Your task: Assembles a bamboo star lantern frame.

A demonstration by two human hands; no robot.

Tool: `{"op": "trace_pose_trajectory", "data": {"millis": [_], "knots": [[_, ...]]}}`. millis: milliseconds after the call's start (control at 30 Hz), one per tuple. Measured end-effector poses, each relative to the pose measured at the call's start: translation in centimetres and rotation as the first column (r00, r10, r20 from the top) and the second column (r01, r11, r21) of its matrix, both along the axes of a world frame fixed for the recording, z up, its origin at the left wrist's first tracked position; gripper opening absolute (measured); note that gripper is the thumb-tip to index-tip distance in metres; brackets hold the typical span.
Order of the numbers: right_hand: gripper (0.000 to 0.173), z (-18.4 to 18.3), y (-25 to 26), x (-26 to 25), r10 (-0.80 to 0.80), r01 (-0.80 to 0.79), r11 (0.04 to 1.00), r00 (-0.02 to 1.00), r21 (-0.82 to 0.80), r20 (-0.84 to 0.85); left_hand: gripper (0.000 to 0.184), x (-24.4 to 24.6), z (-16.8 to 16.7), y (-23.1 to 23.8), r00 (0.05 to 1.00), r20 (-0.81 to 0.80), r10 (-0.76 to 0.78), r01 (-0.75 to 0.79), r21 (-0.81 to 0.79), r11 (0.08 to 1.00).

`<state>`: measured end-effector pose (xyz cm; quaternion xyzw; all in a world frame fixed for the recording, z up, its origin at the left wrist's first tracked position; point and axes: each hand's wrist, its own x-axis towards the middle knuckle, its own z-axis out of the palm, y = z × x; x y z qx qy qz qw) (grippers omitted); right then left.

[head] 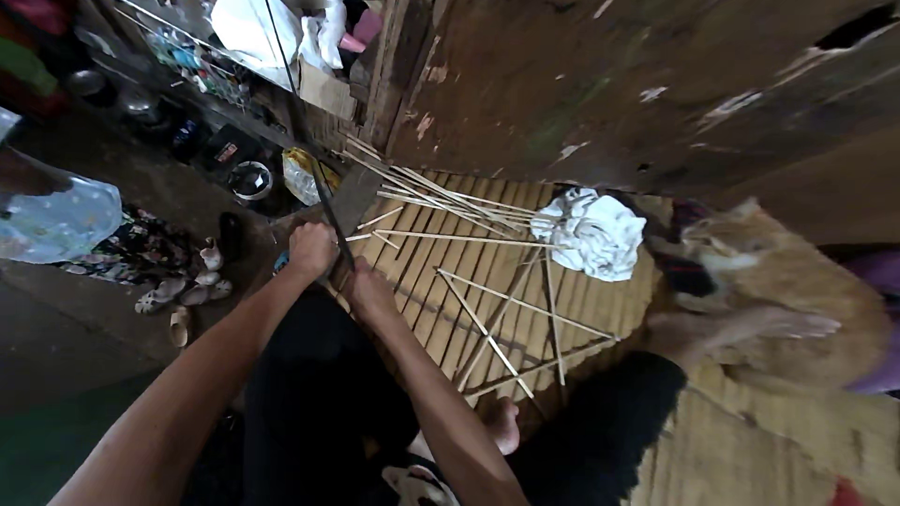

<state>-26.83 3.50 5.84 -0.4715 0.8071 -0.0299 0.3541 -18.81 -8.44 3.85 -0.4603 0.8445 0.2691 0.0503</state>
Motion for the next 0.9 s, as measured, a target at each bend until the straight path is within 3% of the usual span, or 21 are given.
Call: {"op": "trace_pose_trajectory", "data": {"millis": [100,233,367,633,700,833,900], "knots": [[0.061,-0.6,-0.5,0.3,-0.012,0.012,0.999,1.000,-0.029,-0.017,0.016,0.1,-0.3,-0.1,1.000,-0.001,-0.023,0.023,-0.009,1.000],[0.043,-3.2,-1.8,0.8,-0.079,0.082,0.987,0.997,-0.137,0.024,0.015,0.1,-0.5,0.0,1.000,-0.015,0.016,-0.016,-0.009,1.000],[0.040,-3.5,-1.9,0.6,-0.076,0.074,0.991,0.997,-0.115,-0.013,0.015,0.1,-0.1,0.0,0.998,-0.002,0.070,-0.070,0.040,0.997],[0.055,-3.9,-1.4,1.2,-0.056,0.050,0.995,0.996,-0.090,-0.070,0.017,0.5,-0.1,0.0,0.996,-0.020,0.090,-0.088,0.059,0.994],[0.049,-4.1,-1.3,1.0,-0.065,0.061,0.994,0.997,-0.092,-0.044,0.017,0.5,0.0,0.0,0.993,-0.036,0.117,-0.113,0.077,0.991],[0.036,-4.2,0.7,-0.2,-0.197,0.211,0.959,0.976,-0.187,0.094,0.020,0.8,0.2,0.1,0.984,-0.074,0.160,-0.152,0.104,0.983],[0.035,-3.1,3.4,-1.4,-0.256,0.262,0.937,0.965,-0.232,0.055,0.021,1.2,0.2,0.2,0.973,-0.134,0.187,-0.177,0.086,0.980]]}}
